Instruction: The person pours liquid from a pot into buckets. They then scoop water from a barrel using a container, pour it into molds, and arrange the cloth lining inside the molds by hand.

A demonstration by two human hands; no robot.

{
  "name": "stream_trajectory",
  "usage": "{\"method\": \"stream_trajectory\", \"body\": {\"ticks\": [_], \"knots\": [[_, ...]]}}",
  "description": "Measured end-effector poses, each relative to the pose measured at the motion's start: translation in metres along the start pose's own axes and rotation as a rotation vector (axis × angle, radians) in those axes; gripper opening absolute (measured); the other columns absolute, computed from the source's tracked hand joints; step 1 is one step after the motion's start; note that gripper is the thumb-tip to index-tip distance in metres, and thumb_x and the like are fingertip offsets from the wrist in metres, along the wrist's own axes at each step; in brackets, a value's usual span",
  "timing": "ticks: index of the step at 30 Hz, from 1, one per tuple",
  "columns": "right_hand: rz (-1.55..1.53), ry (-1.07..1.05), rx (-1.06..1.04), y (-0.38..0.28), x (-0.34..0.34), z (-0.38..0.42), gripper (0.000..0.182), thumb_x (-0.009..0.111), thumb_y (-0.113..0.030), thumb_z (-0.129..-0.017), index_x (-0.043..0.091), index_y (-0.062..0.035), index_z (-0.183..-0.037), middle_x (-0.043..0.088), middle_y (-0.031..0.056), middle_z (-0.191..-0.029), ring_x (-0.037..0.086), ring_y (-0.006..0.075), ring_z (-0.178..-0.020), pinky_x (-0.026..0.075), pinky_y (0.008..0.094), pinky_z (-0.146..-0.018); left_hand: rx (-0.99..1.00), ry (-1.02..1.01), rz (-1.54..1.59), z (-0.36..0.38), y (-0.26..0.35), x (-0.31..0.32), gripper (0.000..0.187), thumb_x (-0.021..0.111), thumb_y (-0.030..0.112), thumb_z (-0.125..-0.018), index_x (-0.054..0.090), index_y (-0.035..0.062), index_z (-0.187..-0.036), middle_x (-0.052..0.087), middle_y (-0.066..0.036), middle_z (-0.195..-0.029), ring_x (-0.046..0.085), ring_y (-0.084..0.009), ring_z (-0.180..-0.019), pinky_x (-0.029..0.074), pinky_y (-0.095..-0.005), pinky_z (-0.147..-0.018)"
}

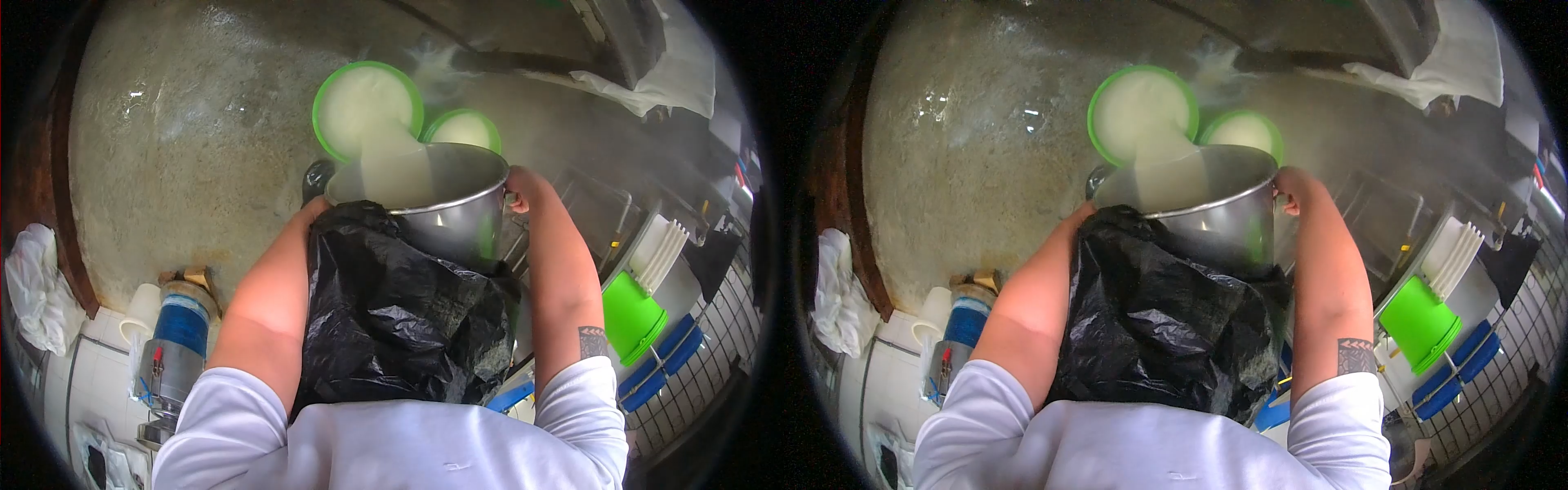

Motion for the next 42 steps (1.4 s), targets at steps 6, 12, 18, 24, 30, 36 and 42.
{"method": "stream_trajectory", "body": {"ticks": [6,12,18,24,30,36,42], "knots": [[0.237,0.110,0.011,-0.029,-0.030,0.036,0.033,0.059,-0.038,-0.098,0.069,-0.0107,-0.114,0.065,0.0159,-0.097,0.060,0.0243,-0.064,0.053,0.0408,-0.054,-0.083,-0.069,0.311,0.009,-0.013,0.014,0.043,0.074,0.028,-0.094,0.073,0.0020,-0.127,0.074,-0.013,-0.127,0.070,-0.0297,-0.113,0.052,-0.0426,-0.098],[0.296,0.233,-0.046,-0.079,-0.048,0.156,0.029,0.066,-0.035,-0.092,0.056,-0.0073,-0.093,0.058,0.0103,-0.090,0.054,0.0189,-0.066,0.046,0.0369,-0.054,-0.128,-0.095,0.461,0.021,-0.023,0.025,0.042,0.071,0.030,-0.096,0.073,0.0020,-0.126,0.074,-0.014,-0.124,0.071,-0.0304,-0.109,0.054,-0.0429,-0.096],[0.541,0.235,-0.179,-0.109,-0.049,0.205,0.032,0.063,-0.036,-0.093,0.062,-0.0040,-0.092,0.056,0.0086,-0.071,0.053,0.0211,-0.060,0.048,0.0381,-0.053,-0.146,-0.067,0.481,0.021,-0.026,0.031,0.041,0.069,0.031,-0.097,0.073,0.0020,-0.126,0.075,-0.015,-0.121,0.072,-0.0311,-0.106,0.055,-0.0433,-0.094],[0.162,0.291,-0.264,-0.093,-0.060,0.164,0.022,0.054,-0.024,-0.097,0.062,-0.0045,-0.091,0.054,0.0076,-0.071,0.051,0.0199,-0.058,0.043,0.0356,-0.048,-0.164,-0.018,0.519,0.012,-0.030,0.031,0.040,0.066,0.032,-0.099,0.073,0.0019,-0.125,0.075,-0.016,-0.118,0.072,-0.0318,-0.102,0.056,-0.0436,-0.092],[-0.313,0.282,-0.625,0.002,0.001,0.083,0.051,0.049,-0.043,-0.106,0.069,0.0028,-0.113,0.069,0.0197,-0.096,0.066,0.0297,-0.064,0.059,0.0453,-0.054,-0.199,-0.036,0.573,-0.013,-0.033,0.027,0.040,0.063,0.034,-0.101,0.073,0.0019,-0.124,0.076,-0.017,-0.115,0.073,-0.0325,-0.099,0.057,-0.0439,-0.090],[-0.874,-0.139,-0.671,0.175,0.180,0.029,0.093,0.057,-0.076,-0.095,0.046,-0.0053,-0.155,0.064,0.0231,-0.139,0.066,0.0358,-0.123,0.056,0.0537,-0.100,-0.043,0.233,-0.024,0.024,0.047,0.046,0.060,0.052,0.054,-0.106,0.070,0.0008,-0.126,0.075,-0.017,-0.112,0.073,-0.0269,-0.095,0.059,-0.0431,-0.083],[-1.736,-0.243,-0.327,0.250,0.437,-0.042,0.060,0.067,-0.014,-0.087,0.048,0.0030,-0.141,0.062,0.0208,-0.130,0.064,0.0345,-0.114,0.054,0.0506,-0.097,0.054,0.250,-0.517,0.061,0.096,0.110,0.074,0.050,0.065,-0.104,0.057,0.0028,-0.144,0.070,-0.015,-0.118,0.066,-0.0225,-0.097,0.055,-0.0373,-0.083]]}}
Point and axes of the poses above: each hand's wrist, its own z-axis away from the middle knuckle, its own x-axis out of the palm, y = z × x, the point moved 8 cm from there along -z, towards the middle knuckle
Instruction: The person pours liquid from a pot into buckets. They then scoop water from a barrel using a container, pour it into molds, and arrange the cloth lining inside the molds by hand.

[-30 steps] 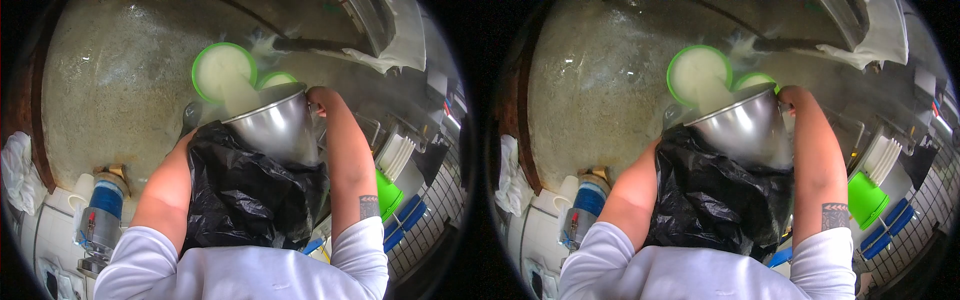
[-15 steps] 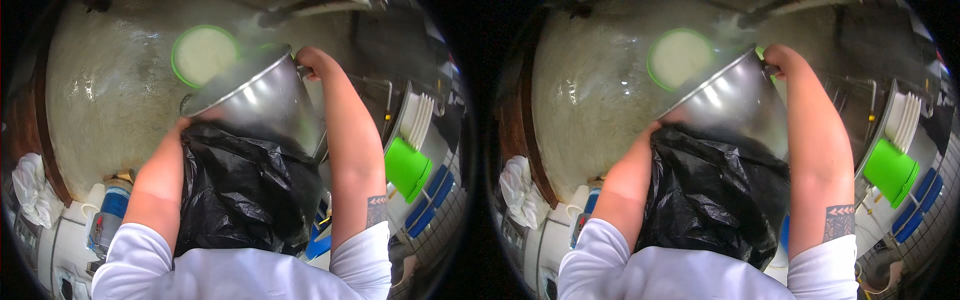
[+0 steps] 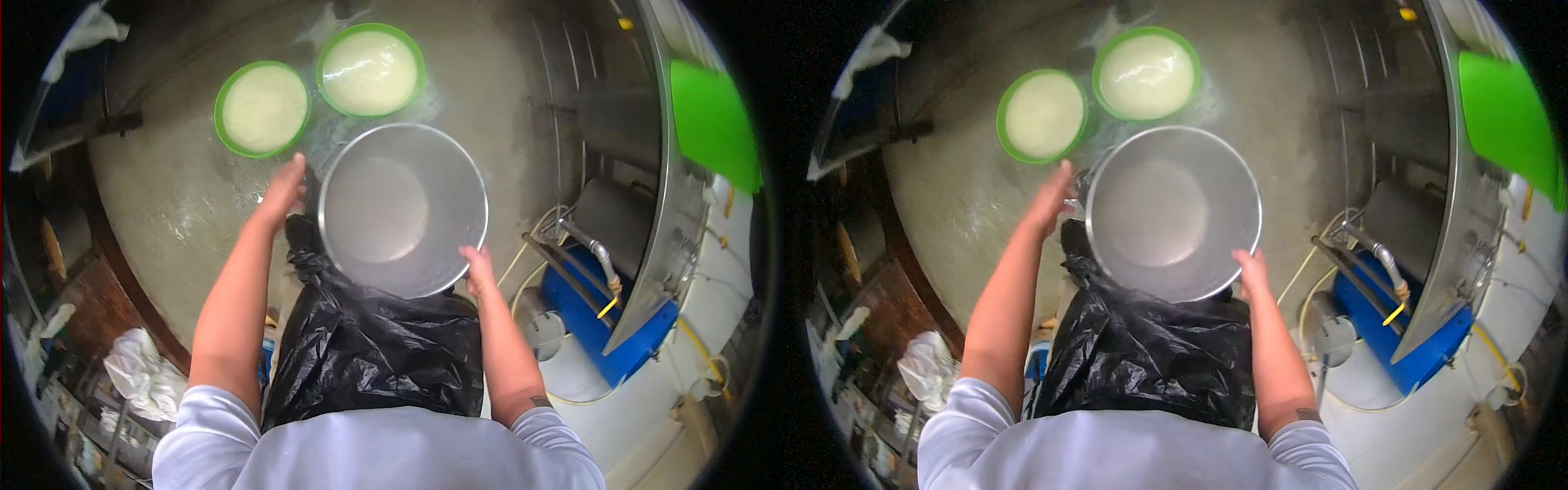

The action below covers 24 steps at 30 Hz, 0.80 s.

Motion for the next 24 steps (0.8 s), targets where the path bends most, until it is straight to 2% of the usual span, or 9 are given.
{"method": "stream_trajectory", "body": {"ticks": [3,5,7,12,15,17,18,20,24], "knots": [[-0.214,-0.008,0.049,0.061,-0.025,-0.032,0.061,0.064,-0.015,-0.087,0.045,0.0020,-0.143,0.058,0.0234,-0.134,0.060,0.0402,-0.119,0.053,0.0576,-0.100,0.240,-0.063,-0.258,0.066,0.033,0.026,0.064,0.063,0.048,-0.103,0.054,0.0017,-0.146,0.068,-0.011,-0.112,0.064,-0.0185,-0.090,0.053,-0.0353,-0.079],[-0.435,0.091,0.223,0.085,-0.036,-0.053,0.067,0.062,-0.016,-0.087,0.040,-0.0015,-0.148,0.047,0.0272,-0.145,0.052,0.0507,-0.132,0.045,0.0703,-0.107,0.299,-0.131,-0.335,0.099,0.012,0.039,0.045,0.062,0.038,-0.105,0.065,0.0009,-0.131,0.071,-0.011,-0.107,0.067,-0.0184,-0.094,0.055,-0.0351,-0.086],[-0.586,0.185,0.241,0.095,-0.034,-0.080,0.067,0.060,-0.016,-0.088,0.037,-0.0014,-0.150,0.041,0.0283,-0.150,0.047,0.0532,-0.135,0.041,0.0711,-0.111,0.271,-0.193,-0.430,0.149,0.009,0.050,0.042,0.062,0.037,-0.105,0.068,-0.0001,-0.124,0.074,-0.015,-0.110,0.069,-0.0231,-0.106,0.054,-0.0380,-0.095],[-0.933,0.308,0.281,0.150,-0.073,-0.191,0.070,0.060,-0.019,-0.094,0.030,-0.0022,-0.155,0.038,0.0293,-0.153,0.045,0.0540,-0.137,0.040,0.0699,-0.113,0.160,-0.172,-0.466,0.222,-0.020,0.053,0.038,0.066,0.031,-0.104,0.068,-0.0020,-0.123,0.075,-0.015,-0.104,0.071,-0.0222,-0.098,0.056,-0.0368,-0.089],[-0.715,0.000,0.474,0.158,-0.069,-0.166,0.059,0.061,-0.021,-0.099,0.043,-0.0018,-0.151,0.055,0.0243,-0.142,0.055,0.0480,-0.131,0.047,0.0611,-0.110,0.157,-0.185,-0.483,0.257,-0.008,0.062,0.036,0.068,0.028,-0.103,0.068,-0.0026,-0.123,0.075,-0.016,-0.102,0.071,-0.0213,-0.094,0.056,-0.0356,-0.086],[0.326,0.007,-0.047,0.097,-0.082,-0.101,0.052,0.064,-0.025,-0.099,0.058,0.0003,-0.145,0.068,0.0205,-0.132,0.067,0.0395,-0.118,0.051,0.0483,-0.105,0.203,-0.212,-0.497,0.278,0.003,0.074,0.035,0.068,0.027,-0.103,0.068,-0.0028,-0.121,0.074,-0.016,-0.100,0.070,-0.0206,-0.092,0.056,-0.0353,-0.084],[0.563,0.164,-0.387,0.061,-0.092,-0.056,0.041,0.064,-0.026,-0.101,0.068,0.0014,-0.130,0.075,0.0193,-0.124,0.071,0.0331,-0.115,0.052,0.0404,-0.103,0.229,-0.233,-0.520,0.294,0.012,0.081,0.034,0.069,0.026,-0.102,0.069,-0.0030,-0.119,0.074,-0.016,-0.099,0.070,-0.0200,-0.090,0.057,-0.0351,-0.081],[0.601,0.074,-0.566,-0.012,-0.079,0.085,0.044,0.063,-0.026,-0.102,0.064,-0.0010,-0.138,0.070,0.0223,-0.133,0.068,0.0322,-0.124,0.051,0.0409,-0.106,0.343,-0.281,-0.552,0.330,0.039,0.094,0.032,0.070,0.028,-0.101,0.070,-0.0023,-0.112,0.073,-0.014,-0.093,0.067,-0.0180,-0.084,0.056,-0.0353,-0.076],[0.864,-0.472,-0.513,-0.012,-0.092,0.257,0.053,0.063,-0.040,-0.102,0.061,-0.0081,-0.145,0.064,0.0161,-0.145,0.060,0.0333,-0.135,0.046,0.0418,-0.114,0.278,-0.465,-0.534,0.414,0.080,0.130,0.030,0.071,0.029,-0.101,0.070,-0.0012,-0.107,0.068,-0.009,-0.085,0.062,-0.0153,-0.080,0.053,-0.0348,-0.073]]}}
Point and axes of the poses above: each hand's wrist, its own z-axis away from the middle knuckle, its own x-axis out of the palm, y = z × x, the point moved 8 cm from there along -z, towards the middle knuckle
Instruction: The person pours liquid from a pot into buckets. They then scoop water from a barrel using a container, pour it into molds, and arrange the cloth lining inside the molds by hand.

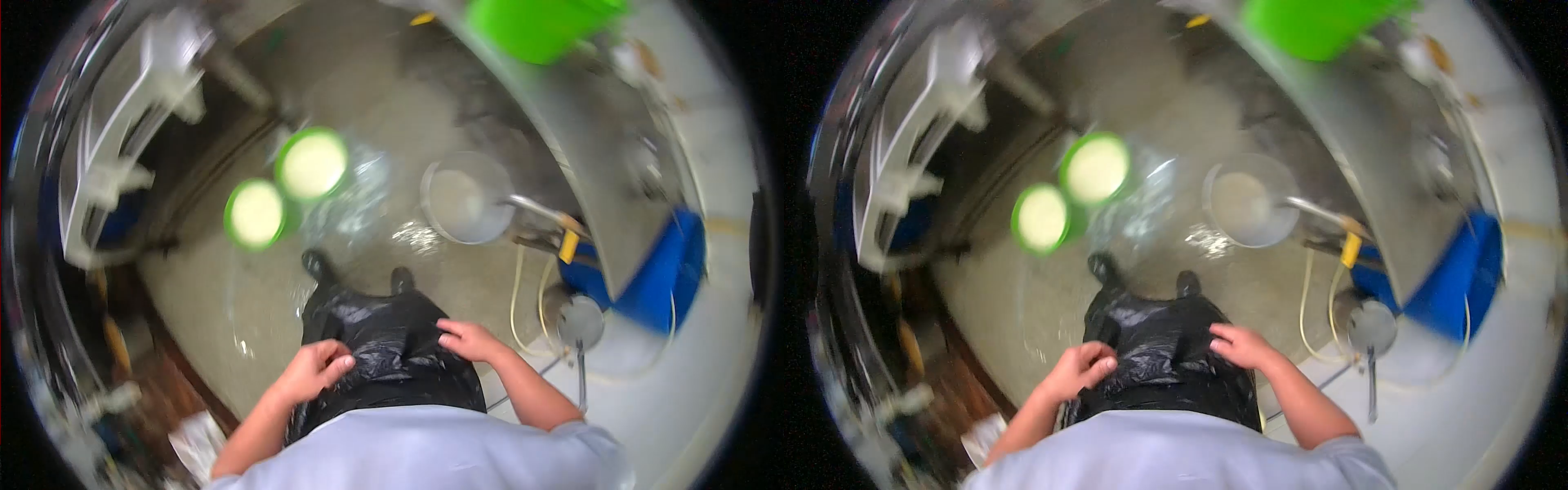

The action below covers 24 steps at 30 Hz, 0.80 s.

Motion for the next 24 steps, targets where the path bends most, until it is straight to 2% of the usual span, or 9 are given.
{"method": "stream_trajectory", "body": {"ticks": [2,4,6,8,12,19,22,23,24], "knots": [[0.094,-0.224,0.151,0.042,0.036,0.041,0.061,0.056,-0.054,-0.104,0.059,-0.0096,-0.147,0.062,0.0162,-0.147,0.057,0.0312,-0.138,0.044,0.0415,-0.115,0.150,-0.074,-0.097,0.014,0.031,0.013,0.032,0.071,0.031,-0.100,0.071,-0.0011,-0.105,0.069,-0.010,-0.090,0.064,-0.0183,-0.084,0.054,-0.0365,-0.077],[-0.096,-0.077,0.109,0.080,0.049,0.067,0.060,0.053,-0.057,-0.105,0.066,-0.0088,-0.139,0.068,0.0144,-0.139,0.062,0.0304,-0.130,0.048,0.0413,-0.110,0.226,-0.086,-0.271,0.035,0.082,0.018,0.035,0.075,0.033,-0.095,0.075,-0.0004,-0.105,0.075,-0.013,-0.094,0.071,-0.0225,-0.090,0.056,-0.0372,-0.083],[-0.346,0.013,0.371,0.105,0.043,0.087,0.059,0.053,-0.058,-0.105,0.073,-0.0069,-0.124,0.075,0.0116,-0.124,0.069,0.0301,-0.114,0.053,0.0427,-0.100,0.334,-0.148,-0.304,0.046,0.112,0.020,0.040,0.078,0.036,-0.095,0.075,-0.0014,-0.108,0.075,-0.011,-0.094,0.070,-0.0186,-0.091,0.055,-0.0342,-0.084],[-0.114,0.284,0.361,0.105,0.022,0.092,0.050,0.056,-0.049,-0.104,0.074,-0.0026,-0.106,0.076,0.0182,-0.105,0.072,0.0375,-0.098,0.055,0.0502,-0.089,0.357,-0.249,-0.152,0.049,0.126,0.022,0.042,0.079,0.036,-0.096,0.074,-0.0032,-0.110,0.074,-0.010,-0.095,0.068,-0.0162,-0.092,0.053,-0.0320,-0.085],[-0.228,0.794,0.223,0.068,-0.021,0.109,0.036,0.061,-0.039,-0.101,0.073,-0.0064,-0.107,0.075,0.0187,-0.106,0.071,0.0392,-0.098,0.055,0.0490,-0.088,0.416,-0.295,-0.185,0.061,0.164,0.037,0.038,0.079,0.032,-0.097,0.073,-0.0034,-0.109,0.073,-0.006,-0.093,0.065,-0.0135,-0.088,0.052,-0.0304,-0.084],[-0.170,0.974,0.147,-0.003,-0.043,0.131,0.024,0.067,-0.032,-0.097,0.068,-0.0084,-0.104,0.074,0.0183,-0.099,0.071,0.0391,-0.094,0.055,0.0494,-0.083,0.719,-0.117,0.377,0.098,0.178,-0.061,0.075,0.055,0.069,-0.099,0.066,-0.0047,-0.100,0.060,-0.006,-0.070,0.051,-0.0114,-0.057,0.038,-0.0259,-0.052],[-0.123,1.120,0.170,0.005,-0.040,0.151,0.029,0.067,-0.038,-0.098,0.067,-0.0086,-0.102,0.073,0.0195,-0.094,0.071,0.0404,-0.088,0.055,0.0494,-0.079,0.804,-0.108,0.298,0.120,0.188,-0.083,0.046,0.057,0.038,-0.107,0.069,-0.0055,-0.097,0.059,-0.006,-0.070,0.051,-0.0120,-0.058,0.039,-0.0267,-0.054],[-0.114,1.141,0.218,0.006,-0.037,0.159,0.031,0.066,-0.039,-0.100,0.066,-0.0079,-0.100,0.073,0.0180,-0.091,0.071,0.0366,-0.085,0.055,0.0472,-0.077,0.783,-0.133,0.202,0.122,0.186,-0.085,0.031,0.058,0.023,-0.101,0.071,-0.0048,-0.097,0.061,-0.006,-0.074,0.054,-0.0120,-0.064,0.042,-0.0266,-0.058],[-0.107,1.157,0.271,0.003,-0.031,0.170,0.032,0.066,-0.039,-0.101,0.065,-0.0072,-0.098,0.073,0.0165,-0.088,0.071,0.0329,-0.082,0.055,0.0451,-0.076,0.870,-0.137,0.068,0.130,0.195,-0.076,0.046,0.064,0.040,-0.102,0.070,-0.0048,-0.095,0.063,-0.006,-0.078,0.052,-0.0119,-0.063,0.041,-0.0272,-0.058]]}}
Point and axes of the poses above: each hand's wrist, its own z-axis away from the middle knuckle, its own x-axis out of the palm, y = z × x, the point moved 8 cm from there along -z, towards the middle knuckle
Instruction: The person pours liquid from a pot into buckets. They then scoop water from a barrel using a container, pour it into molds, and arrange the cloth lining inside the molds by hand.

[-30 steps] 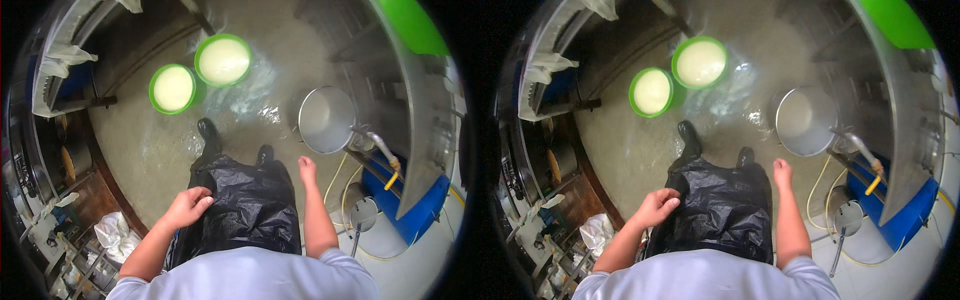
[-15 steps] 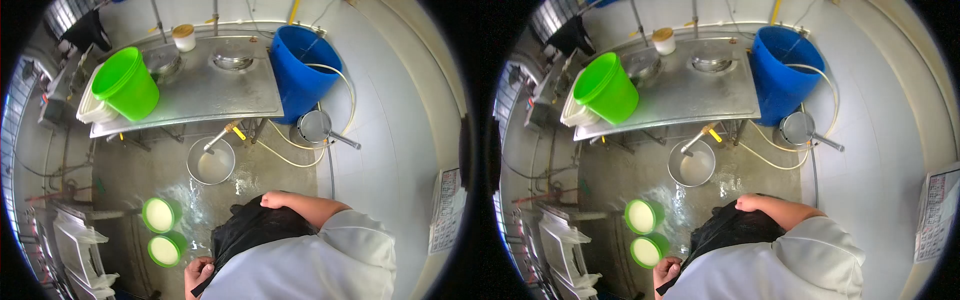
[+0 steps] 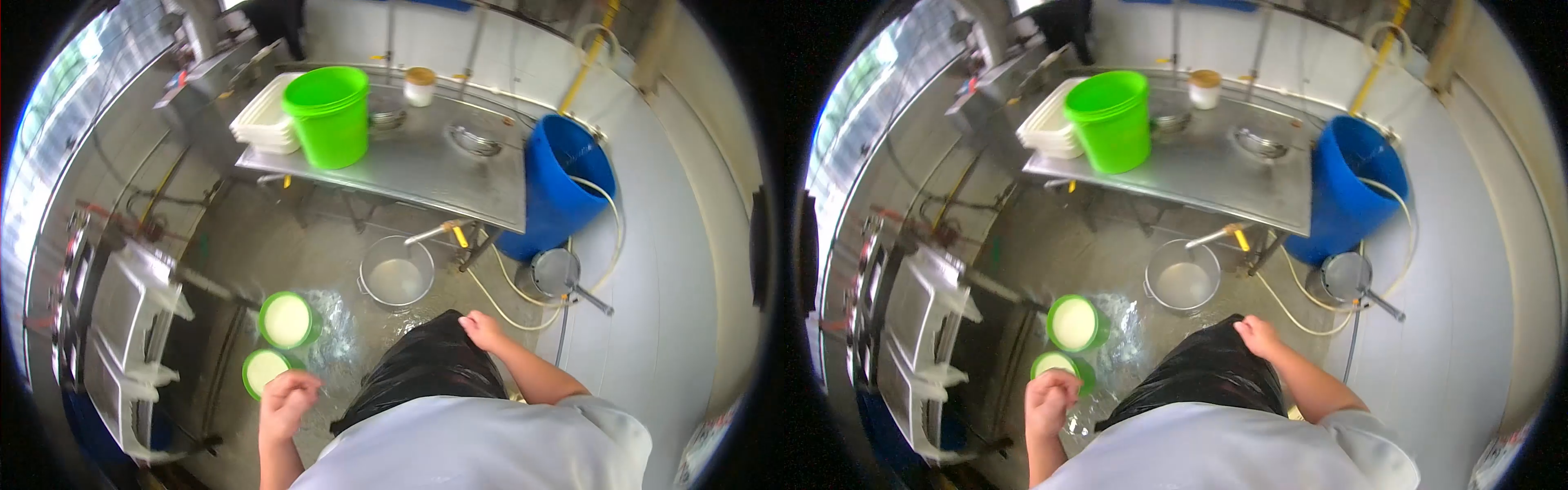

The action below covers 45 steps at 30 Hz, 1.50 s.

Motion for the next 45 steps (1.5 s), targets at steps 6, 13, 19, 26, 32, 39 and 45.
{"method": "stream_trajectory", "body": {"ticks": [6,13,19,26,32,39,45], "knots": [[-0.004,-0.018,0.051,0.039,-0.015,0.040,0.042,0.061,-0.043,-0.105,0.065,-0.0034,-0.094,0.070,0.0115,-0.076,0.069,0.0211,-0.068,0.055,0.0387,-0.068,0.006,-0.441,-0.219,0.000,-0.027,0.075,0.025,0.079,0.025,-0.094,0.073,0.0027,-0.104,0.063,-0.008,-0.084,0.061,-0.0206,-0.076,0.049,-0.0355,-0.067],[-0.290,-0.079,0.434,0.212,-0.004,0.097,0.066,0.042,-0.060,-0.109,0.064,-0.0009,-0.089,0.065,0.0105,-0.072,0.066,0.0207,-0.063,0.054,0.0346,-0.058,-0.081,-0.506,-0.246,0.012,-0.033,0.134,0.026,0.077,0.026,-0.096,0.069,0.0013,-0.097,0.063,-0.012,-0.083,0.063,-0.0271,-0.076,0.050,-0.0403,-0.067],[-0.370,-0.019,0.721,0.346,-0.039,0.140,0.068,0.035,-0.062,-0.110,0.060,-0.0065,-0.079,0.056,0.0057,-0.062,0.059,0.0212,-0.049,0.049,0.0340,-0.048,-0.164,-0.566,-0.348,-0.033,-0.037,0.240,0.026,0.075,0.026,-0.097,0.069,0.0008,-0.095,0.066,-0.014,-0.084,0.064,-0.0290,-0.075,0.051,-0.0408,-0.068],[-0.049,0.301,0.304,0.369,-0.147,0.070,0.039,0.064,-0.035,-0.104,0.061,-0.0012,-0.085,0.068,0.0075,-0.075,0.066,0.0176,-0.064,0.054,0.0362,-0.063,-0.113,-0.510,-0.475,-0.123,-0.044,0.378,0.024,0.072,0.023,-0.098,0.071,-0.0006,-0.094,0.067,-0.017,-0.080,0.062,-0.0286,-0.070,0.050,-0.0401,-0.066],[-0.524,0.352,0.316,0.298,-0.215,-0.010,0.032,0.067,-0.035,-0.101,0.066,-0.0041,-0.094,0.071,0.0103,-0.079,0.071,0.0194,-0.077,0.054,0.0374,-0.071,-0.086,-0.527,-0.576,-0.195,-0.057,0.451,0.025,0.072,0.024,-0.098,0.072,-0.0008,-0.095,0.067,-0.018,-0.079,0.063,-0.0286,-0.069,0.051,-0.0392,-0.065],[-0.429,0.141,0.221,0.280,-0.237,-0.085,0.032,0.066,-0.036,-0.102,0.070,-0.0045,-0.101,0.074,0.0126,-0.088,0.073,0.0236,-0.084,0.056,0.0391,-0.076,-0.055,-0.641,-0.591,-0.325,-0.093,0.514,0.026,0.071,0.024,-0.098,0.072,-0.0012,-0.093,0.069,-0.021,-0.083,0.067,-0.0363,-0.074,0.053,-0.0436,-0.068],[-0.273,0.179,0.333,0.371,-0.304,-0.134,0.031,0.066,-0.035,-0.101,0.073,-0.0064,-0.112,0.074,0.0158,-0.094,0.074,0.0300,-0.090,0.056,0.0433,-0.079,0.044,-0.712,-0.526,-0.438,-0.078,0.571,0.026,0.071,0.024,-0.098,0.072,-0.0016,-0.094,0.069,-0.021,-0.084,0.067,-0.0390,-0.079,0.053,-0.0439,-0.072]]}}
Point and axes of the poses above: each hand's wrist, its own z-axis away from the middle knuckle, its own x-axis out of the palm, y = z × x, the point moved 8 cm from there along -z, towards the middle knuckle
